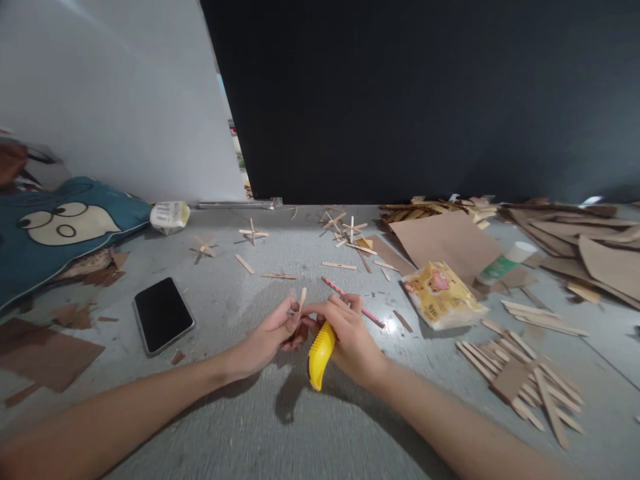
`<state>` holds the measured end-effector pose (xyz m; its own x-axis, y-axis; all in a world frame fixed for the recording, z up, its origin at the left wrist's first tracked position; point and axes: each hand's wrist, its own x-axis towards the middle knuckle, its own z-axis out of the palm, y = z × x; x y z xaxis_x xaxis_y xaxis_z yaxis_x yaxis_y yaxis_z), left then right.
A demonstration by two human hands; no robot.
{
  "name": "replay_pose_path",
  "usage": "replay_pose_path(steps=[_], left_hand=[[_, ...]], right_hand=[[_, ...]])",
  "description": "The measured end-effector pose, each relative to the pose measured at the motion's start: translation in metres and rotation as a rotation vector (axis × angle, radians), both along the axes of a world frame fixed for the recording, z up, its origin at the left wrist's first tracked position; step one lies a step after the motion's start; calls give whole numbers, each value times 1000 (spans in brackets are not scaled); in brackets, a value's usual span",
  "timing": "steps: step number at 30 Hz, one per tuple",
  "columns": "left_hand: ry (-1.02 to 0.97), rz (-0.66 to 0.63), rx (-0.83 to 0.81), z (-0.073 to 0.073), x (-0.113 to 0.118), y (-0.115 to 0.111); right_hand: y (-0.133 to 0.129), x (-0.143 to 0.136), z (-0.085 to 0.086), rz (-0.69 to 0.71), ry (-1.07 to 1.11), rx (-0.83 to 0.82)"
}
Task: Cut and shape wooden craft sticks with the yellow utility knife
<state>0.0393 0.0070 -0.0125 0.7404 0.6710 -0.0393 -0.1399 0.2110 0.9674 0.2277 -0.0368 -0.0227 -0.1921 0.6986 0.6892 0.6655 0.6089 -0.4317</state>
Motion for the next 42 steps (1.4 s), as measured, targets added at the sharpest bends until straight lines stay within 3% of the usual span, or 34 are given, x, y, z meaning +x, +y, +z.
replay_pose_path(steps=[27, 34, 39, 42], left_hand=[[65, 2, 46, 0, 1, -3], [11, 191, -35, -3, 3, 6], [11, 364, 136, -6, 5, 6], [47, 384, 223, -7, 5, 4]], right_hand=[[1, 1, 0, 109, -31, -37], [-6, -2, 6, 223, -203, -35], [-6, -2, 7, 170, -124, -24], [-4, -2, 6, 105, -96, -31]])
